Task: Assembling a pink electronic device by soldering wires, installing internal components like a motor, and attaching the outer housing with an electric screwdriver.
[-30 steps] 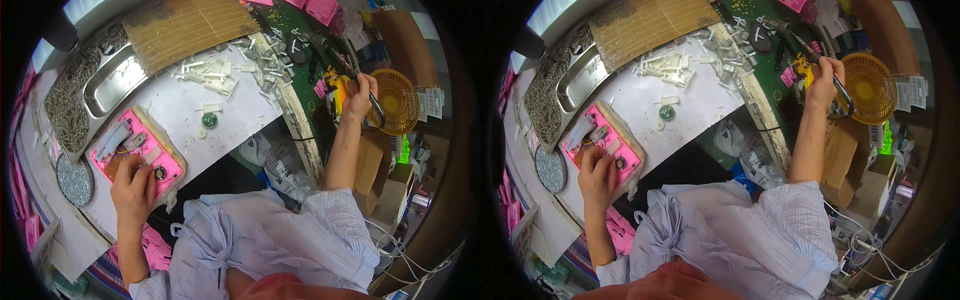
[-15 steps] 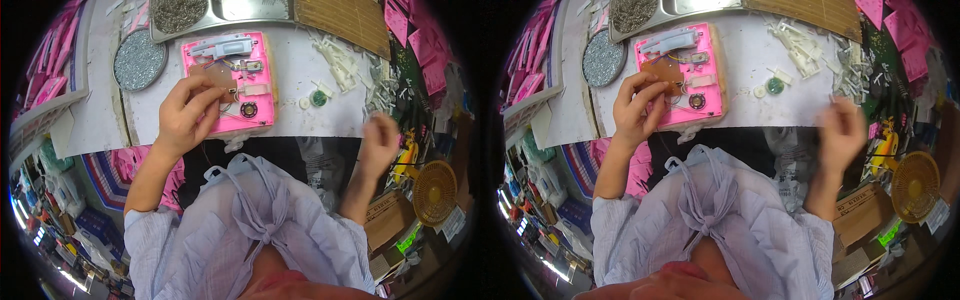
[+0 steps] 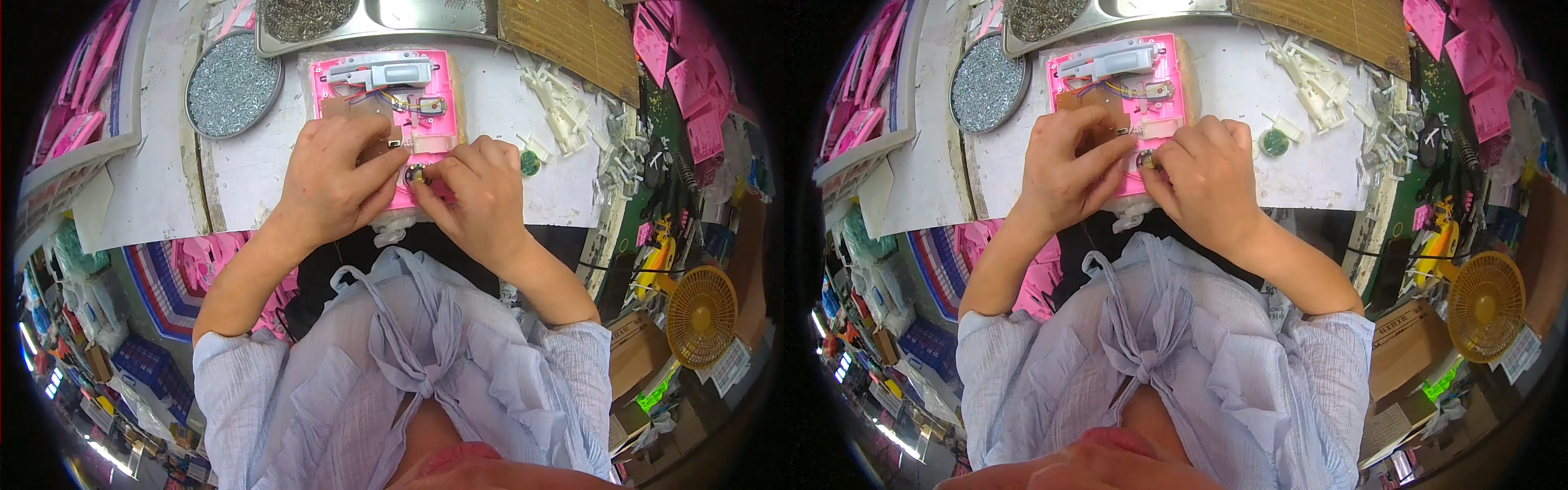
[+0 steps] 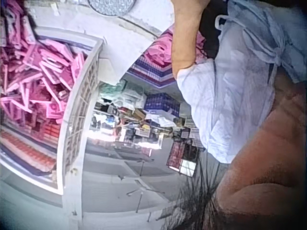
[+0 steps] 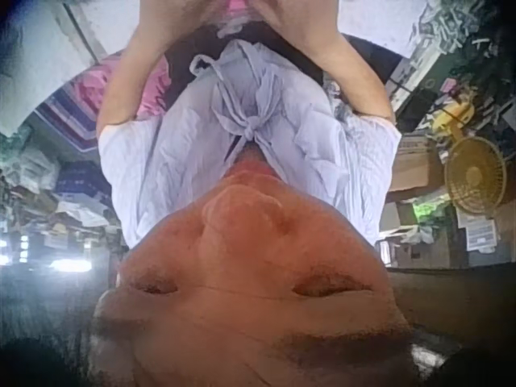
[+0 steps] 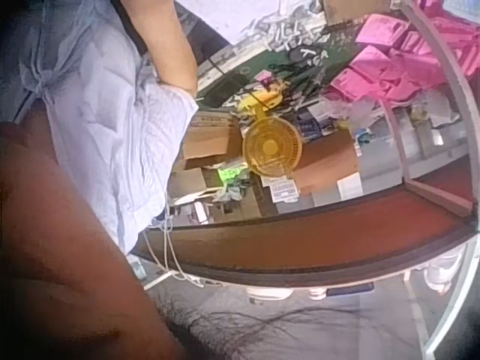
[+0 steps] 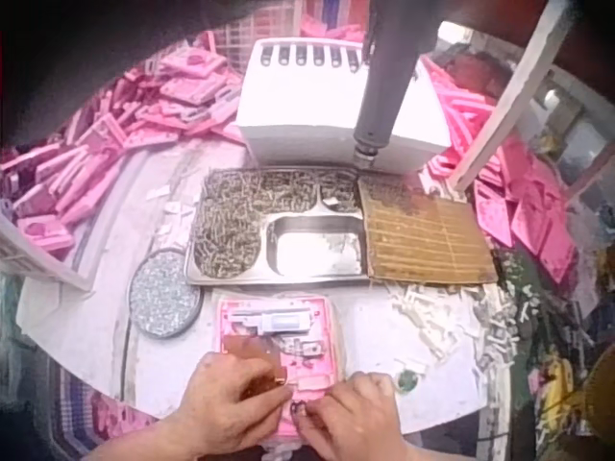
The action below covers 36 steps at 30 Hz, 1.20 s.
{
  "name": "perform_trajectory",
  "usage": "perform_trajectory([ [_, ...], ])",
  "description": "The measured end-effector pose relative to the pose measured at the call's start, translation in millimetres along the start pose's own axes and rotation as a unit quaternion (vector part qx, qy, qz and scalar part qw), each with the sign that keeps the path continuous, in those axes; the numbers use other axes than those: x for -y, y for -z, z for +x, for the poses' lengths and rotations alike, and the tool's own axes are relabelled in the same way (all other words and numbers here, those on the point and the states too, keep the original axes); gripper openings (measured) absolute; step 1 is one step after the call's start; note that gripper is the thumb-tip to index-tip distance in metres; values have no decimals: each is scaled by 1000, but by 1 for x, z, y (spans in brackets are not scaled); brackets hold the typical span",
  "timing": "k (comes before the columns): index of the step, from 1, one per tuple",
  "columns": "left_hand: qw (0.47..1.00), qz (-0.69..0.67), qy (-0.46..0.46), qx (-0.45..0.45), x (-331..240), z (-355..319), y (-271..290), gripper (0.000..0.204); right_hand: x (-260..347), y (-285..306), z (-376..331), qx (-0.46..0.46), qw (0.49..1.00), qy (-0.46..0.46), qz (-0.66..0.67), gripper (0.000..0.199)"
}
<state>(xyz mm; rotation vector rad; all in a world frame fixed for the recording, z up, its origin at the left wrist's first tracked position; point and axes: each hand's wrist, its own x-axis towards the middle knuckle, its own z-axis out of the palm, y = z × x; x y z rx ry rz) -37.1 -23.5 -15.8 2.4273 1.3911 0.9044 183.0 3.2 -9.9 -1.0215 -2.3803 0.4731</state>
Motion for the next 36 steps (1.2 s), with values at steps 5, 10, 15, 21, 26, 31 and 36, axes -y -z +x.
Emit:
perform_trajectory([
  [5, 1000, 9, -1, -7, 2, -2, -1, 37, 0, -2, 0, -9, 1000, -10, 19, 16],
  [10, 1000, 4, -4, -19, 5, -6, -4, 37, -2, 2, 3, 24, 999, -23, 42, 16],
  [15, 1000, -9, -16, -20, 4, -1, -6, 37, 0, 4, 6, 37, 998, -35, 27, 17],
  [21, 999, -14, -24, -31, 5, -2, -8, 36, 4, 8, 10, 50, 998, -30, -6, 17],
  [26, 999, -19, -24, -39, 5, -5, -10, 36, 5, 7, 11, 61, 998, -31, -1, 15],
  [31, 999, -23, -27, -40, 7, -5, -9, 37, -1, 10, 14, 73, 997, 15, -27, 17],
  [36, 999, -21, -14, -30, 6, -8, -7, 36, -12, 22, 20, 46, 999, 5, 20, 16],
])
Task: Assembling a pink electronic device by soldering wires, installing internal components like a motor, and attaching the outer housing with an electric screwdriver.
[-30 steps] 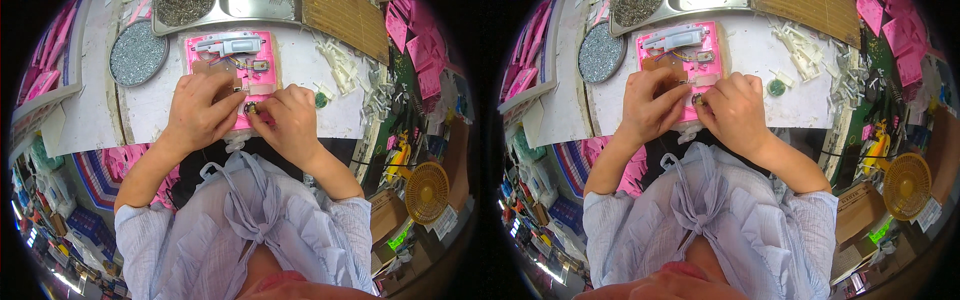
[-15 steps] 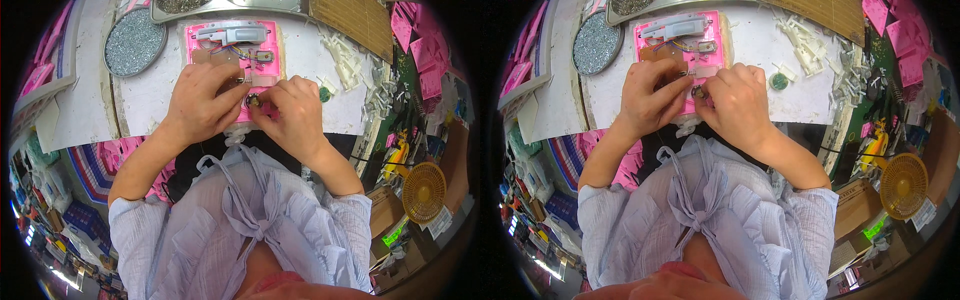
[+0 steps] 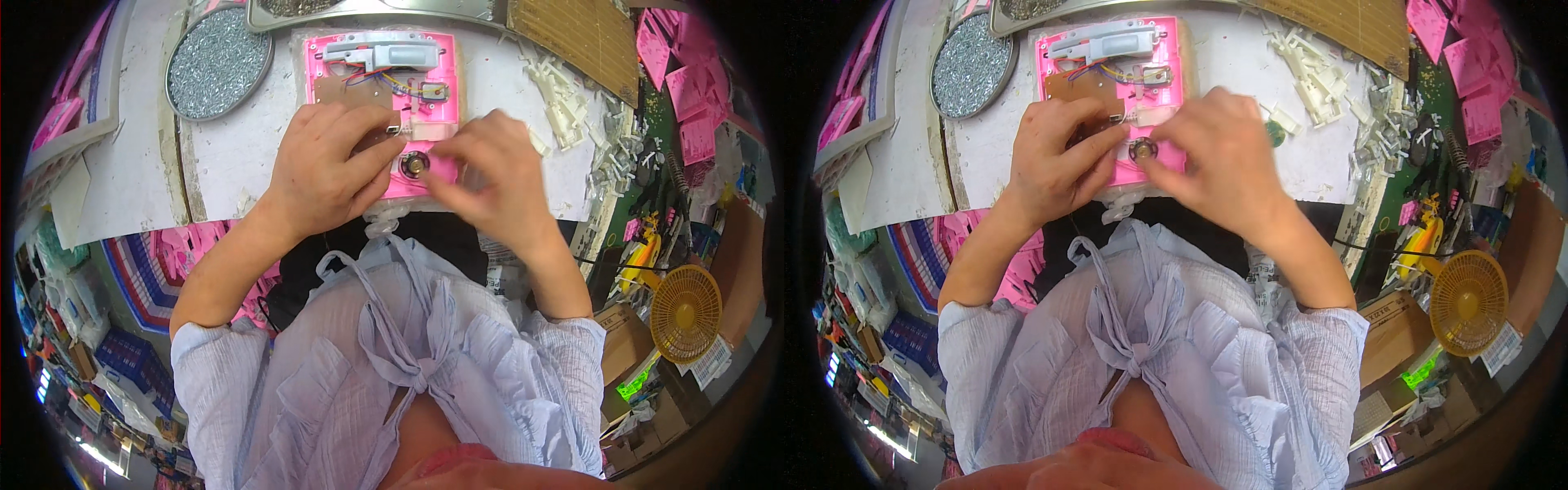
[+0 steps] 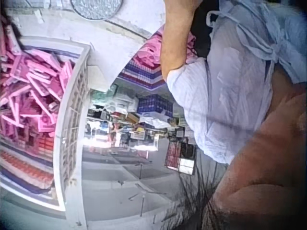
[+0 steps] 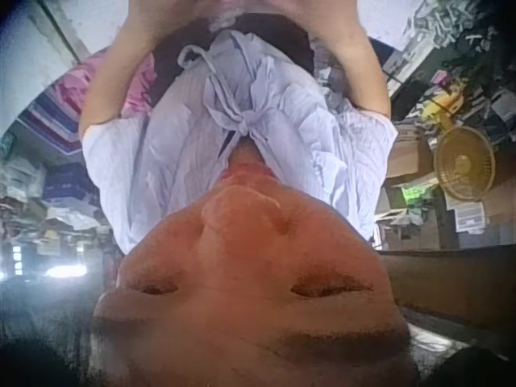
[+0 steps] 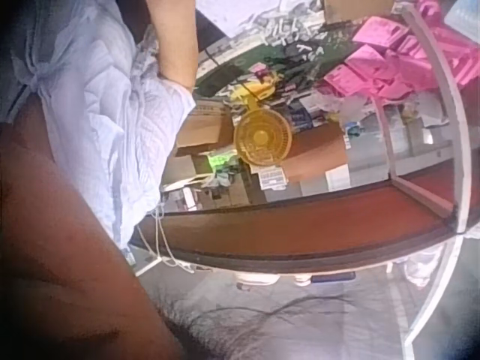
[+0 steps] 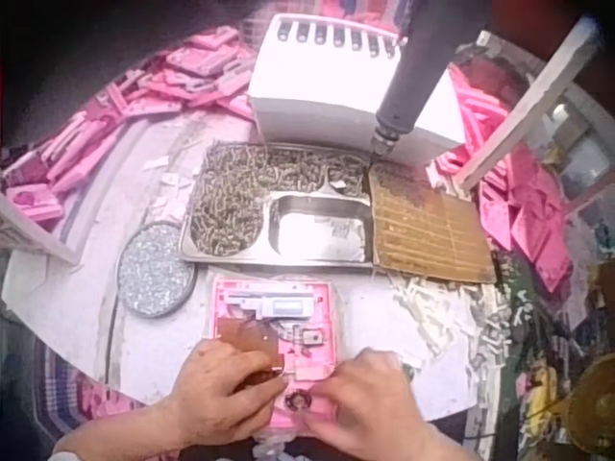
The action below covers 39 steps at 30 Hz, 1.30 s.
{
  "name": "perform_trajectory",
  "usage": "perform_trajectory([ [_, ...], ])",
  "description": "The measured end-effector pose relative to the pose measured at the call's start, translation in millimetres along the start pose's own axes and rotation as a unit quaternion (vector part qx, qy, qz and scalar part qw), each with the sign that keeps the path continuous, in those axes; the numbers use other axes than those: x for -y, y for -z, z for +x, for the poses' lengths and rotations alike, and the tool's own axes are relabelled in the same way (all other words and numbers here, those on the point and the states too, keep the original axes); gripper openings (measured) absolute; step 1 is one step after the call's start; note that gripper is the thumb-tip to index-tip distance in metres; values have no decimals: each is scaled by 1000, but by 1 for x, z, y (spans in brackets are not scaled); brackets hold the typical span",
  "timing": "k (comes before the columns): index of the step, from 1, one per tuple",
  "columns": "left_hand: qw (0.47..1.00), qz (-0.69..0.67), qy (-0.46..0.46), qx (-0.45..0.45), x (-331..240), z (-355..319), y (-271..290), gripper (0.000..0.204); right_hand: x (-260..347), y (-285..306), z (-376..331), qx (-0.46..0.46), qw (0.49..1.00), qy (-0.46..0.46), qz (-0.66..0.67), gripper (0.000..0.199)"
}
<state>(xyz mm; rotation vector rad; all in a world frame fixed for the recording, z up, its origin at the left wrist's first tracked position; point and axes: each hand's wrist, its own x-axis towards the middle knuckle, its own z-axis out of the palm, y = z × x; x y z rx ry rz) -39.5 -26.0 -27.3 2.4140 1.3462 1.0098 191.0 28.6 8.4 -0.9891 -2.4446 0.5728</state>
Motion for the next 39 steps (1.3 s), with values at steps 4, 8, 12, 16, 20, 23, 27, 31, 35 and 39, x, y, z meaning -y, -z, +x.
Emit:
perform_trajectory([
  [4, 1000, -18, 2, -22, -2, 8, 2, 40, -24, 0, 27, -86, 994, -65, -14, 19],
  [8, 998, 41, 17, -42, 1, 26, 1, 42, -22, -3, 41, -23, 993, -74, -84, 25],
  [12, 995, 96, 22, -25, 2, 39, -3, 41, -19, -5, 47, -1, 990, -43, -131, 22],
  [16, 993, 120, 8, -11, 4, 40, -5, 41, -14, 1, 52, 15, 984, -8, -179, 20],
  [20, 993, 115, 16, -12, 5, 41, -4, 38, -24, 4, 57, 63, 985, -147, -72, 23],
  [23, 994, 106, 14, -14, 6, 42, -4, 35, -22, 6, 61, 100, 976, -187, -49, 20],
  [27, 995, 99, 13, -8, 11, 44, -5, 25, 1, -4, 63, 81, 934, 20, -347, 12],
  [31, 998, 65, 10, -8, 17, 46, -2, 20, -8, 6, 70, 164, 957, -23, -236, 17],
  [35, 998, 55, -35, 14, 31, 57, 0, 19, -43, 20, 69, 196, 953, -221, 62, 28],
  [39, 999, 4, -23, 21, 38, 69, 2, 12, -51, 9, 52, 151, 939, -273, 148, 33],
])
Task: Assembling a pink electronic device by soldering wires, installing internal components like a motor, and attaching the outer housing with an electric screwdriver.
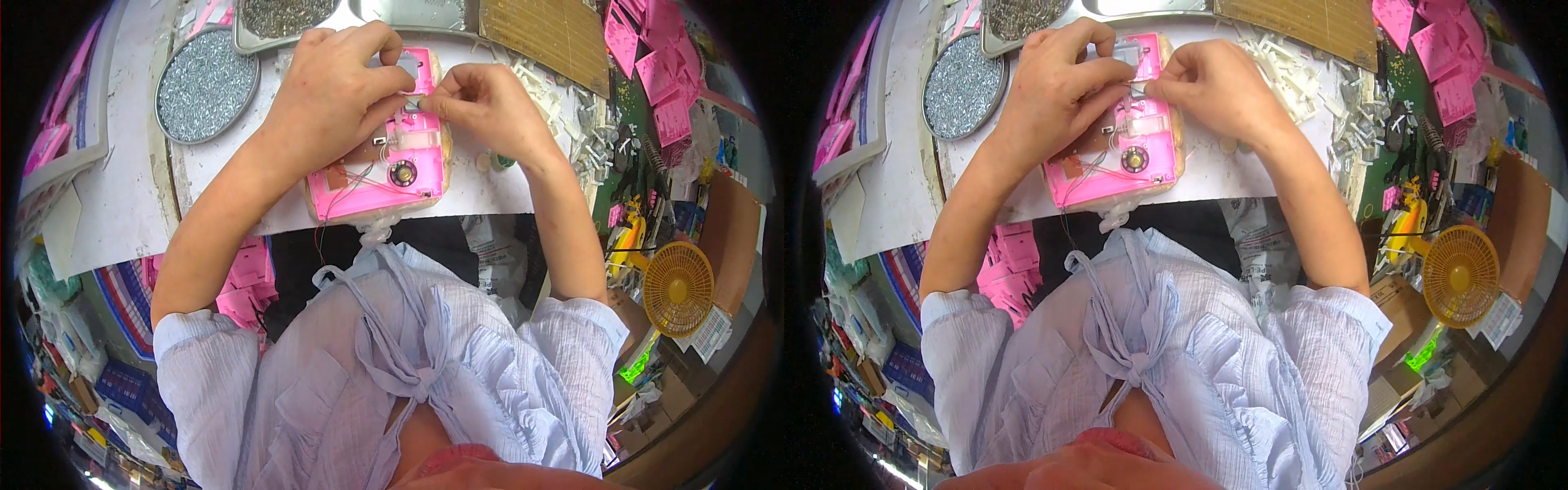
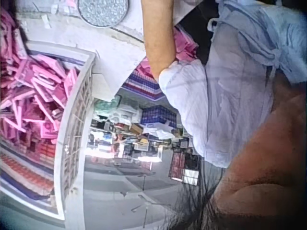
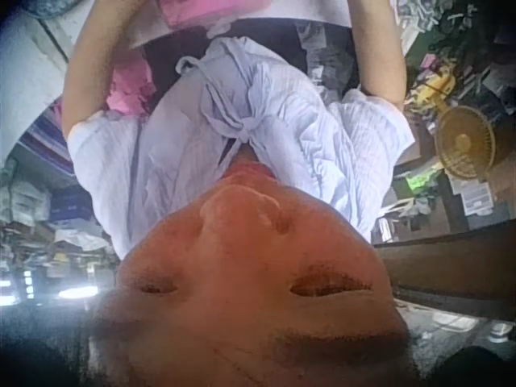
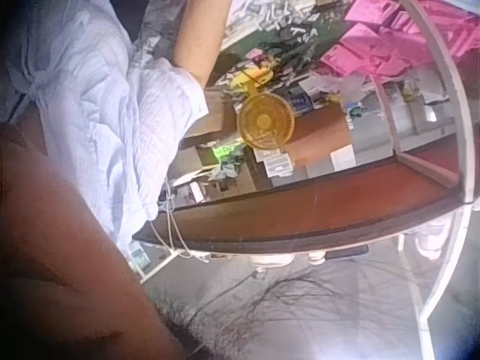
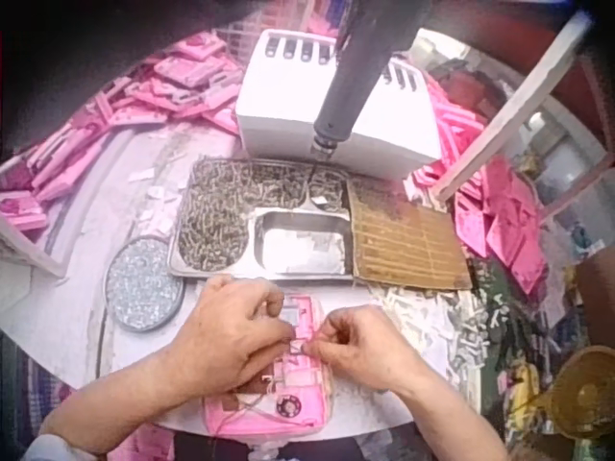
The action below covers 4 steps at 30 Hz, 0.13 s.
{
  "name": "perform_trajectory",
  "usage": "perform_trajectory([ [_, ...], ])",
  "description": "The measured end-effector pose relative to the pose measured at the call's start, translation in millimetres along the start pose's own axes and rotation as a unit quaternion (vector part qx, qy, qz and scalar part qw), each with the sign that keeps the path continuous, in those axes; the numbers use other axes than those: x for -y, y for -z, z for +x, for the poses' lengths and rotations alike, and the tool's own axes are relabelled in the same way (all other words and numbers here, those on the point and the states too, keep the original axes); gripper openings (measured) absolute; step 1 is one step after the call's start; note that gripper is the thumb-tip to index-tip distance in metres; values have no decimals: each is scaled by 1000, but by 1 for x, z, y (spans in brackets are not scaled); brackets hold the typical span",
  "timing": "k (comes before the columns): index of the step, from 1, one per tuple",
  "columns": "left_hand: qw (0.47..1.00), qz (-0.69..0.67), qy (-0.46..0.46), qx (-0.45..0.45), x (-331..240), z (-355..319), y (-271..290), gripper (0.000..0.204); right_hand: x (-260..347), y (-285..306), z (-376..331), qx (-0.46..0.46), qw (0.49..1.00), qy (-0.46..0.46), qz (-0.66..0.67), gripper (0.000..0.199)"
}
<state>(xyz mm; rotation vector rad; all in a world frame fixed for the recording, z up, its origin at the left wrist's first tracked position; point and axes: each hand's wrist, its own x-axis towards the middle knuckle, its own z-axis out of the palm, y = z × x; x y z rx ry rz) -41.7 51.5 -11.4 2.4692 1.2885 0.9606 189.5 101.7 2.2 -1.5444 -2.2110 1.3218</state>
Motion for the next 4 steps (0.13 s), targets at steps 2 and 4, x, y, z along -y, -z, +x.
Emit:
perform_trajectory([
  [2, 999, -39, 8, 9, 2, 5, 0, 13, -2, -4, -1, -6, 999, -12, 34, 32],
  [4, 999, -36, -19, 3, 6, 11, -4, 19, 0, -3, 1, -11, 1000, 25, -12, 30],
])
